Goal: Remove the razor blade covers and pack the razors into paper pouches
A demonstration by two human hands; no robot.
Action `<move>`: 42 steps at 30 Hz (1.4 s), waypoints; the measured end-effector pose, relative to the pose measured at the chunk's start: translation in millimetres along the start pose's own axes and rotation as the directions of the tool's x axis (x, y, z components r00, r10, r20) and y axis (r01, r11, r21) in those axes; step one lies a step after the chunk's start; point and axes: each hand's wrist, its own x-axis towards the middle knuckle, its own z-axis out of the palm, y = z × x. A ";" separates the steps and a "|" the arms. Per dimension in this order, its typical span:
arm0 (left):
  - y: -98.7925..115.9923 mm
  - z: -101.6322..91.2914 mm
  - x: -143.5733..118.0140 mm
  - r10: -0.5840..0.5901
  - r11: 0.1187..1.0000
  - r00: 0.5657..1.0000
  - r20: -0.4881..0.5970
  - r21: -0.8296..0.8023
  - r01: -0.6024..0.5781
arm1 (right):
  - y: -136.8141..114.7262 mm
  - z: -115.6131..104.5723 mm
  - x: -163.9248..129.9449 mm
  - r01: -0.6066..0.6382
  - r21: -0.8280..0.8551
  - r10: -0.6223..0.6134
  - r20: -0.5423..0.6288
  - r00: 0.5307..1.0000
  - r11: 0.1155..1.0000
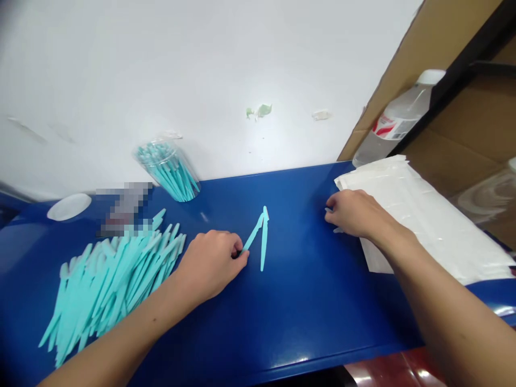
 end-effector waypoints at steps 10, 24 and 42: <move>-46.9 -35.0 -30.5 -0.073 0.990 0.995 -0.073 -0.125 0.064 | -104.7 13.0 -18.5 0.026 0.788 -0.215 0.136 0.967 0.615; -136.8 -44.5 -43.3 -0.253 0.799 0.961 -0.107 -0.584 0.145 | -165.3 70.5 -38.9 -0.364 0.931 -0.173 0.364 0.915 0.035; -143.0 -44.2 -44.8 -0.182 0.861 0.967 -0.177 -0.504 0.070 | -158.7 67.4 -42.2 -0.364 0.928 -0.244 0.372 0.896 0.077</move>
